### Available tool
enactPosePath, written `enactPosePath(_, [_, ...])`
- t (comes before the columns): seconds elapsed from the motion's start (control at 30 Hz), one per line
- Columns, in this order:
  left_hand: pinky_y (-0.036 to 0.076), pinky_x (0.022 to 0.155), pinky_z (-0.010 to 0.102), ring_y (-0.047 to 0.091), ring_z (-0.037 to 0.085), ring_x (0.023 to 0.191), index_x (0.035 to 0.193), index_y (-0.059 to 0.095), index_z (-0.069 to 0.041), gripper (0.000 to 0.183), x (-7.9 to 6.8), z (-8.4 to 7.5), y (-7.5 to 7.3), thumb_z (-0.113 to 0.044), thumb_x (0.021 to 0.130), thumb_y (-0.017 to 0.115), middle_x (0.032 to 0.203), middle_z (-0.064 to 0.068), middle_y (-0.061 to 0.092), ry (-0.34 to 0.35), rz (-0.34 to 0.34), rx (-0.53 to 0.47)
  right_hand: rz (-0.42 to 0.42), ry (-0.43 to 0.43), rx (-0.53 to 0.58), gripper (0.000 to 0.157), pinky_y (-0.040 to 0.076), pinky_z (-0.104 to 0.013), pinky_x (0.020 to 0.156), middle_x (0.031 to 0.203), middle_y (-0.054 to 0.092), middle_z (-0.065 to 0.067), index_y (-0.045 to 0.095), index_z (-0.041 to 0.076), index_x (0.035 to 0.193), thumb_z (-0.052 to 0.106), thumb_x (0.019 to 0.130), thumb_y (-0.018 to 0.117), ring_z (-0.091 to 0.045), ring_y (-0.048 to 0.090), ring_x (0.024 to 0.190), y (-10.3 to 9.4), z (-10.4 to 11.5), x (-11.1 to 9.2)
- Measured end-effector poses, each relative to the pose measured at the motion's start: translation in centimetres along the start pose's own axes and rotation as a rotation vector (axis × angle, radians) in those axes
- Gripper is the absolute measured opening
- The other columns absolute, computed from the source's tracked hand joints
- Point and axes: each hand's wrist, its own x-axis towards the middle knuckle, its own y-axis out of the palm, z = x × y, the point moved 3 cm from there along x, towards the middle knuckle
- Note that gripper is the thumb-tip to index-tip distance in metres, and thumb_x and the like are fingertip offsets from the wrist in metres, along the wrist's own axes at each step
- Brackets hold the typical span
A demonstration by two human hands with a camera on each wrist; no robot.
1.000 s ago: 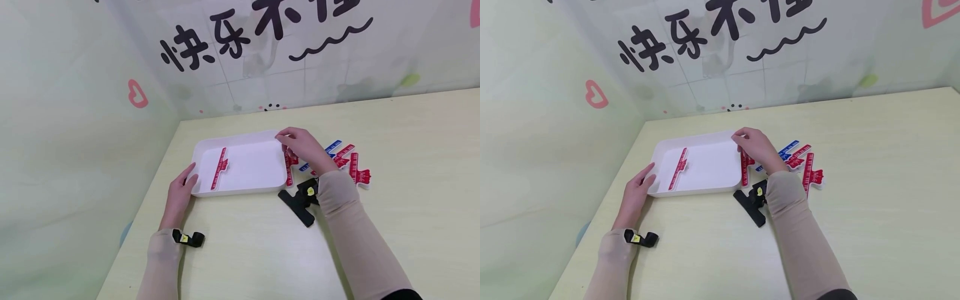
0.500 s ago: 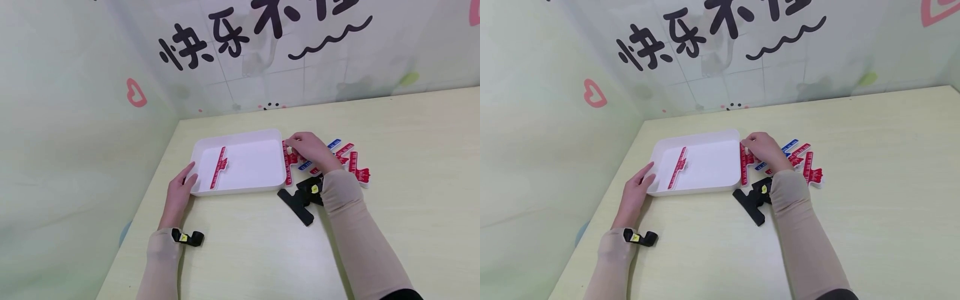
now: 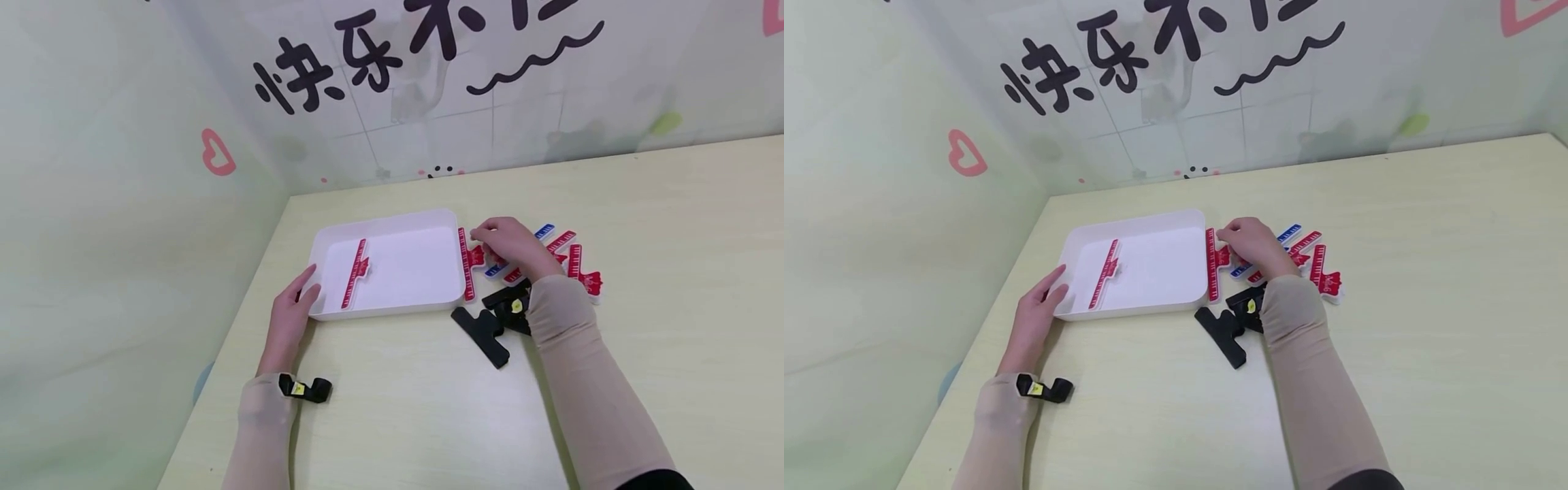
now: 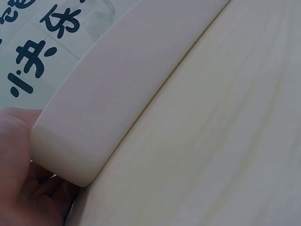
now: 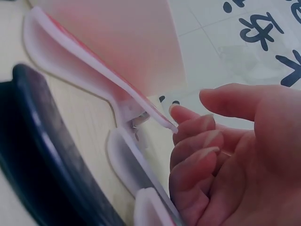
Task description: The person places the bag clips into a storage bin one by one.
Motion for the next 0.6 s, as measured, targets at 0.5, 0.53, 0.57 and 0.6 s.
enactPosePath(0.5, [0.021, 0.105, 0.033, 0.02, 0.007, 0.13, 0.126, 0.044, -0.043, 0.041, 0.17, -0.02, 0.02, -0.044, 0.086, 0.053, 0.14, -0.014, 0.03, 0.004, 0.004, 0.002, -0.002, 0.016, -0.11, 0.036, 0.043, -0.029, 0.059, 0.074, 0.055, -0.008, 0.052, 0.012, 0.115, 0.037, 0.09, 0.05, -0.022, 0.052, 0.064, 0.08, -0.24, 0.39])
enactPosePath(0.53, [0.021, 0.105, 0.032, 0.02, 0.007, 0.13, 0.126, 0.044, -0.043, 0.041, 0.19, -0.02, 0.01, -0.044, 0.086, 0.053, 0.14, -0.015, 0.03, 0.002, 0.004, 0.005, 0.002, 0.015, -0.116, 0.036, 0.043, -0.029, 0.06, 0.074, 0.055, -0.008, 0.052, 0.012, 0.115, 0.036, 0.089, 0.05, -0.022, 0.052, 0.064, 0.1, -0.27, 0.39])
enactPosePath(0.57, [0.021, 0.105, 0.032, 0.02, 0.007, 0.13, 0.126, 0.044, -0.044, 0.041, 0.19, 0.0, -0.01, -0.044, 0.086, 0.053, 0.14, -0.015, 0.03, -0.001, 0.002, 0.006, 0.007, 0.016, -0.121, 0.035, 0.043, -0.029, 0.06, 0.075, 0.055, -0.009, 0.052, 0.012, 0.114, 0.036, 0.089, 0.051, -0.022, 0.052, 0.065, 0.13, -0.3, 0.4])
enactPosePath(0.6, [0.021, 0.105, 0.032, 0.02, 0.007, 0.13, 0.126, 0.043, -0.044, 0.041, 0.19, 0.01, -0.01, -0.044, 0.086, 0.053, 0.14, -0.015, 0.03, -0.003, 0.003, 0.008, 0.011, 0.016, -0.124, 0.035, 0.043, -0.029, 0.06, 0.076, 0.055, -0.009, 0.053, 0.012, 0.114, 0.036, 0.089, 0.051, -0.022, 0.053, 0.066, 0.16, -0.36, 0.41])
